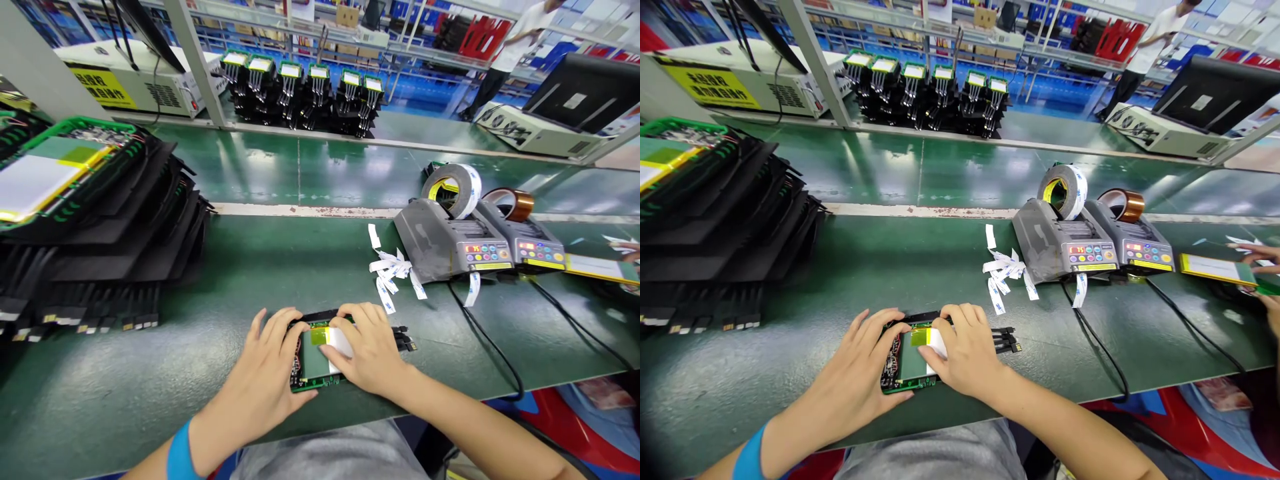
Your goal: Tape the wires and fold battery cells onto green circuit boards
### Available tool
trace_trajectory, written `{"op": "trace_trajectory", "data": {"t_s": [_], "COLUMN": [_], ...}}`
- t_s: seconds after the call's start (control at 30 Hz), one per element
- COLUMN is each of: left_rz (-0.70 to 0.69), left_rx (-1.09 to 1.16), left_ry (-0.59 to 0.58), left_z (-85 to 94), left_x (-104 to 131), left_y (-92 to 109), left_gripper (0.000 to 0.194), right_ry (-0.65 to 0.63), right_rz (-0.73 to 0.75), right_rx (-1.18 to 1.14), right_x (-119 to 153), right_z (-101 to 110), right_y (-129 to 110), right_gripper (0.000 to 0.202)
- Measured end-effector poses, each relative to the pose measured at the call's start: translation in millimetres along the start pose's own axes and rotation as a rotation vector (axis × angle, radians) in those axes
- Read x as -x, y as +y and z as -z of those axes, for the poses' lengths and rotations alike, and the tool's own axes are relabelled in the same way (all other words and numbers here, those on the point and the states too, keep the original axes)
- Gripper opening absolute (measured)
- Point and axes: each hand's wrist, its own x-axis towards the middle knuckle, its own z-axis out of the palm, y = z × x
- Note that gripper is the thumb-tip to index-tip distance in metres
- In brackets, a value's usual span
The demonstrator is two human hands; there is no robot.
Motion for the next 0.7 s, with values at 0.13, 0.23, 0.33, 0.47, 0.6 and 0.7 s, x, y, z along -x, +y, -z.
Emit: {"op": "trace_trajectory", "data": {"t_s": [0.13, 0.23, 0.33, 0.47, 0.6, 0.7], "left_rz": [0.025, 0.113, 0.166, 0.152, 0.027, 0.269], "left_rx": [0.072, 0.119, 0.170, 0.256, 0.238, 0.417], "left_ry": [0.026, 0.031, -0.033, -0.131, -0.082, 0.133], "left_z": [-3.2, -5.5, -6.6, -4.3, -9.6, -26.8], "left_x": [7.5, 15.6, 20.4, 21.2, 27.0, 37.8], "left_y": [-0.4, -2.0, -2.6, -4.7, -16.8, -26.1], "left_gripper": [0.077, 0.100, 0.111, 0.113, 0.087, 0.080], "right_ry": [-0.061, -0.274, -0.547, -0.787, -0.802, -0.657], "right_rz": [0.005, -0.021, -0.005, 0.002, -0.005, -0.259], "right_rx": [-0.148, -0.244, -0.243, -0.262, -0.360, -0.447], "right_x": [-6.1, -19.2, -38.5, -63.1, -64.5, -51.5], "right_z": [5.4, 13.2, 16.7, 12.1, 10.8, 4.7], "right_y": [6.0, 15.4, 23.3, 20.9, 10.5, 12.5], "right_gripper": [0.030, 0.069, 0.094, 0.089, 0.062, 0.048]}}
